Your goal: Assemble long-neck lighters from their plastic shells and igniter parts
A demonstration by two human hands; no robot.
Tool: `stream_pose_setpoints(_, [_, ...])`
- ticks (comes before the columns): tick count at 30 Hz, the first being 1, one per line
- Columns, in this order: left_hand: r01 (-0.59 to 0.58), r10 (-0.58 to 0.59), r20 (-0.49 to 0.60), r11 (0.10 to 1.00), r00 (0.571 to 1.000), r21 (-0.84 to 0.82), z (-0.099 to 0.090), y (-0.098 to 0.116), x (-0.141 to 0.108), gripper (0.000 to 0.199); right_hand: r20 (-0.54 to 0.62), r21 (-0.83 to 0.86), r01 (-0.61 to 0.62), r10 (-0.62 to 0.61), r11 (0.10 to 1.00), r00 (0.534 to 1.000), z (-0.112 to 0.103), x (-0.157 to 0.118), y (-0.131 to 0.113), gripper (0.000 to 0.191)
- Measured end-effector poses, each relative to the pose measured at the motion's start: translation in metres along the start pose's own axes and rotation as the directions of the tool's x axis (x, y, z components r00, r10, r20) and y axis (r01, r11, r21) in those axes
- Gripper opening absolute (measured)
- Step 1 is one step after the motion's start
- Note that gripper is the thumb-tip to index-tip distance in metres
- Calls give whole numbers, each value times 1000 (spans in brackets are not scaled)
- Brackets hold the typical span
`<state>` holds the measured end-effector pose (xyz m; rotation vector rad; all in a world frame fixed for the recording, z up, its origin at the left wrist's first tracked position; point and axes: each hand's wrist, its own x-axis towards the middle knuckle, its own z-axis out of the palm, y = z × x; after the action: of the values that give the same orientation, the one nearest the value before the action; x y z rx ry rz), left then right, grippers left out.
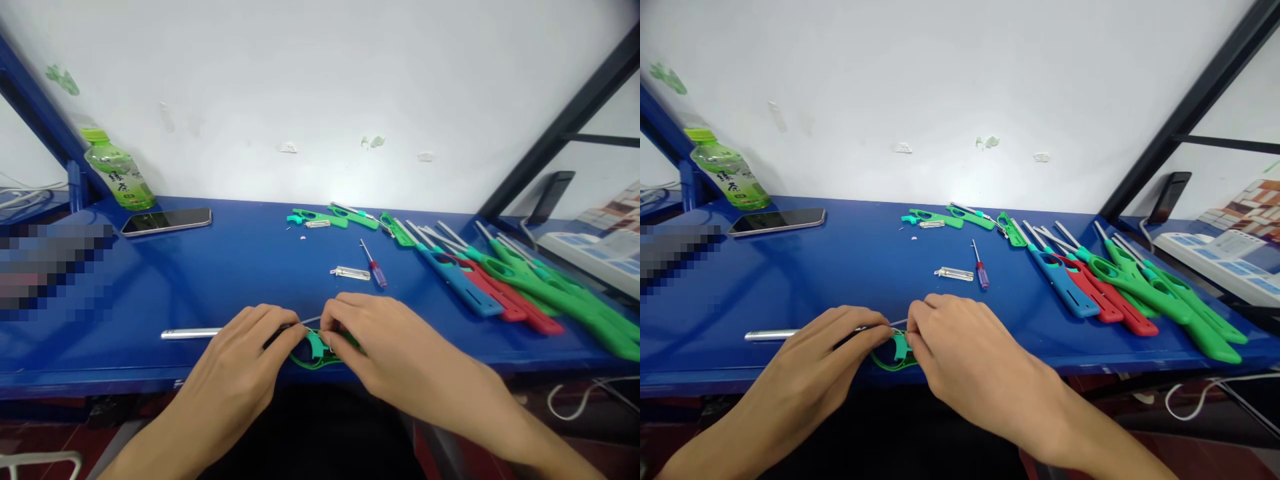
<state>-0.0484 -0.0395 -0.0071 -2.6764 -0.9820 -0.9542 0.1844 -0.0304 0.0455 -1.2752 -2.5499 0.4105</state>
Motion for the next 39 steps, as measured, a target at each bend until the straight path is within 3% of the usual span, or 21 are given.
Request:
stream_pose_setpoints(4, [27, -27, -12, 999, 1000, -34, -5, 10, 6, 20, -85, 152, -43, 57, 987, 995, 8, -18, 1, 11])
stream_pose_setpoints(6, [28, -29, -17, 999, 999, -43, -7, 15, 8, 15, -133, 190, -52, 78, 980, 988, 11, -30, 5, 22])
stream_pose_setpoints(8, [16, -16, -20, 1000, 1000, -14, -8, 18, 9, 14, -172, 182, -40, 72, 982, 982, 16, -40, 10, 31])
stream_pose_setpoints(13, [-35, 36, -5, 997, 999, 63, -7, 21, 8, 17, -249, 216, -50, 104, 975, 963, 30, -50, 24, 26])
stream_pose_setpoints(17, [-64, 68, -25, 991, 997, 116, -9, 20, 9, 21, -226, 286, -79, 147, 955, 963, 31, -48, 28, 35])
stream_pose_setpoints(22, [-149, 147, 21, 973, 989, 179, -16, 14, 15, 37, -201, 288, -69, 131, 955, 971, 29, -46, 30, 29])
stream_pose_setpoints(31, [-259, 266, 4, 936, 964, 237, -15, 15, 22, 37, -146, 310, -97, 148, 946, 978, 23, -43, 27, 33])
stream_pose_setpoints(35, [-253, 255, 22, 940, 967, 229, -15, 17, 20, 35, -143, 358, -83, 142, 930, 979, 20, -41, 25, 32])
stream_pose_setpoints(39, [-173, 164, 63, 970, 984, 173, -15, 17, 15, 34, -130, 398, -82, 145, 914, 981, 20, -41, 25, 28])
